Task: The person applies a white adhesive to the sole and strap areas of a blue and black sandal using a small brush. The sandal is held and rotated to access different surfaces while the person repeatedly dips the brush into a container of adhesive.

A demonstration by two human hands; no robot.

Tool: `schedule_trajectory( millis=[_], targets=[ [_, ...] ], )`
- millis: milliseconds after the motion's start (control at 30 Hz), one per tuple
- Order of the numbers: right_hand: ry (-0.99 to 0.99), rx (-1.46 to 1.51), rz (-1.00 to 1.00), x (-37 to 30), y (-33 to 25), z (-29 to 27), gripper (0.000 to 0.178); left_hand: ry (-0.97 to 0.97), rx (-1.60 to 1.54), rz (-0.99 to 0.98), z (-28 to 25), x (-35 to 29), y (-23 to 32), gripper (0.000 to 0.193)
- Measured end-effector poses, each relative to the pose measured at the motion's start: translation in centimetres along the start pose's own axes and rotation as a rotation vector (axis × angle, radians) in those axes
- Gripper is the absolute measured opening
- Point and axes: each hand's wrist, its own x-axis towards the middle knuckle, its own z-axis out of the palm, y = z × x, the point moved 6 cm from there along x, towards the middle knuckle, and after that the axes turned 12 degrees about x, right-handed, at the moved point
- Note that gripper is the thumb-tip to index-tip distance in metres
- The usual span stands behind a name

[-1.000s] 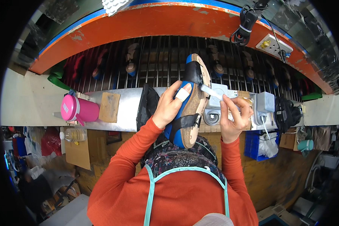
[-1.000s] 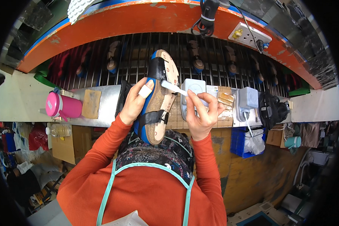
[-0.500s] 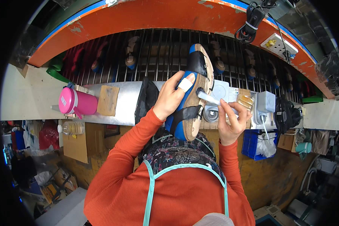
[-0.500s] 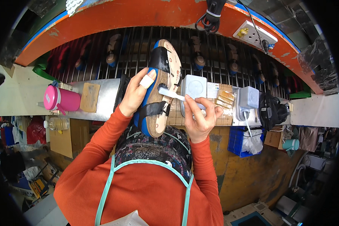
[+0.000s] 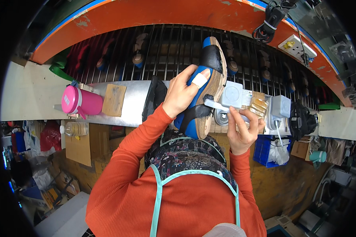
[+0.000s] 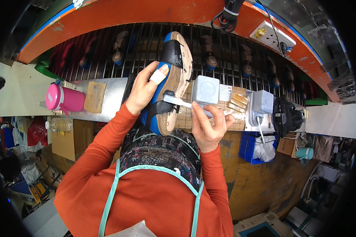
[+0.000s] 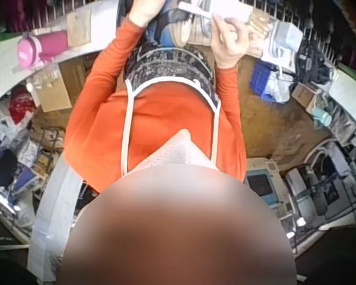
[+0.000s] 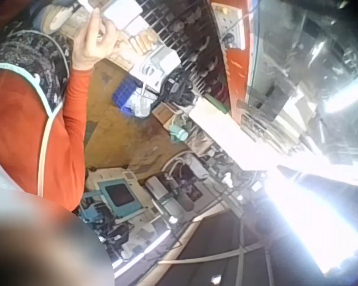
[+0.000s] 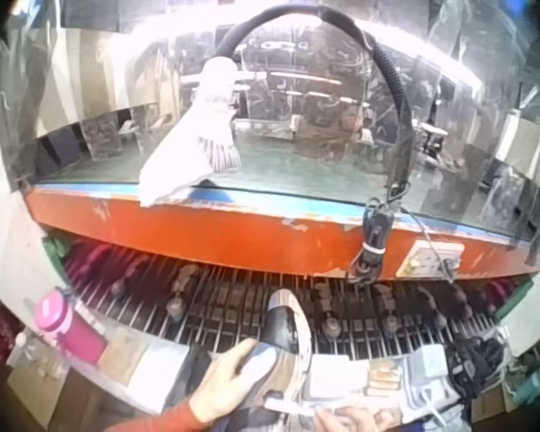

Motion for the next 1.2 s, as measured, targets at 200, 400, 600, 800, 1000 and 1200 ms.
schedule_trajectory(
  millis=[200,400,600,800,1000,1200],
  targets=[
    [-0.050,-0.006,-0.035,0.5,-0.6,-0.2,0.031,0.009,0.083,-0.009,-0.6,0.3,0.3,0.053],
    [-0.135,0.000,-0.049,1.5,-0.7,-0.3,0.028,-0.049,0.200,-0.044,-1.1,0.2,0.8,0.046],
    [-0.282,0.054,-0.041,3.1,0.1,-0.1,0.022,-0.057,0.306,-0.069,-1.2,0.3,0.7,0.048],
    [-0.579,0.719,0.429,2.8,4.0,1.9,0.016,-0.087,0.231,-0.077,-0.5,0.3,-1.4,0.051],
    [-0.146,0.611,0.488,3.6,6.0,1.9,0.014,-0.236,-0.349,-0.153,0.8,0.4,-3.2,0.051],
    [-0.293,0.535,0.424,4.6,4.6,1.7,0.011,-0.455,-0.653,-0.214,1.4,-0.7,-3.0,0.051]
  ],
)
